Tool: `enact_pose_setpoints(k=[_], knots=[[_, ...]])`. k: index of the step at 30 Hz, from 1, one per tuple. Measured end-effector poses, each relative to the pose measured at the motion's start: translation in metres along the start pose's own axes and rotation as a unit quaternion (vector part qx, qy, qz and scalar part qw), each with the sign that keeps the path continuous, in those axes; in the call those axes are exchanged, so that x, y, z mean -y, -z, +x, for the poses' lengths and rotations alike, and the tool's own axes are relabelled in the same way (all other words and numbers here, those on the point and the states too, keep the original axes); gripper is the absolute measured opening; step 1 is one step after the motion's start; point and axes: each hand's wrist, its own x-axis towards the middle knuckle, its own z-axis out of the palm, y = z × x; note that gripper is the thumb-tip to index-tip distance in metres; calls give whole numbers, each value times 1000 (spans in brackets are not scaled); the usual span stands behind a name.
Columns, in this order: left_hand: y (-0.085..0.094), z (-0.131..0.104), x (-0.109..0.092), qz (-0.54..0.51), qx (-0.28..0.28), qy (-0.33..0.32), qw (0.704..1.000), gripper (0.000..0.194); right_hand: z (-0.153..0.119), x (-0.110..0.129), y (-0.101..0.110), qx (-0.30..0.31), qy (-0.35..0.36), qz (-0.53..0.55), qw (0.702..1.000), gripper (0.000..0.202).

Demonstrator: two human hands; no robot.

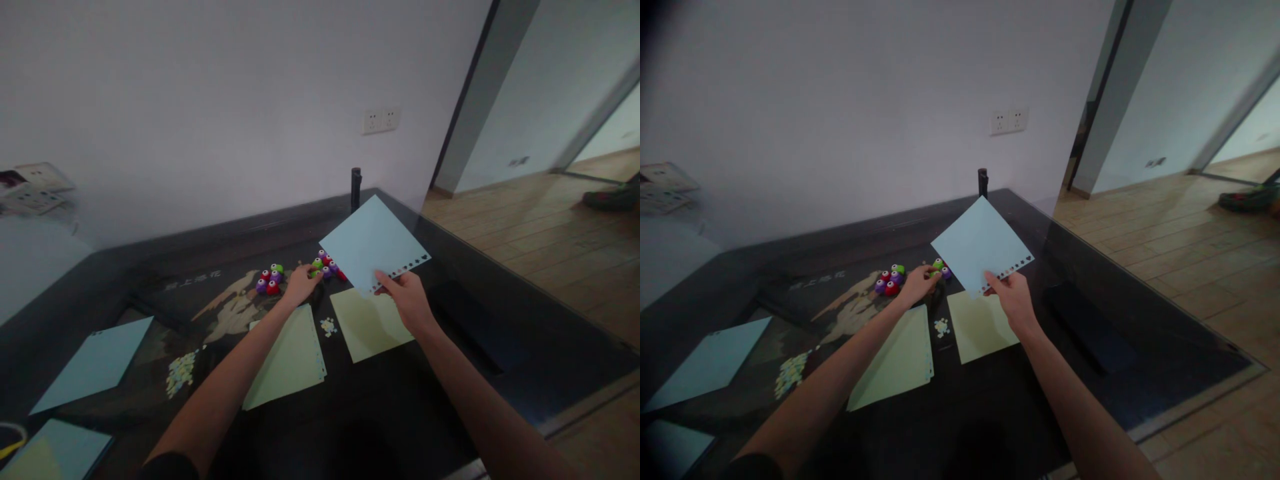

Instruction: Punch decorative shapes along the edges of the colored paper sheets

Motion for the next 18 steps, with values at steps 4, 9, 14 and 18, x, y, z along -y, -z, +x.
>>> enact_pose_setpoints(k=[4, 9, 14, 18], knots=[[-3, 3, 2, 13, -11, -15, 1000, 28, -1, 0, -1, 7, -17, 3, 1000, 28], [-3, 2, 5, 13, -16, -32, 999, 27, 0, -5, -1, 12, -25, 2, 1000, 28], [7, -6, 5, -10, -36, -46, 998, 25, 5, -3, 6, 10, -13, -12, 1000, 29], [23, -20, -8, -43, -63, -56, 995, 23, 12, 2, 19, 19, 19, -28, 999, 31]])
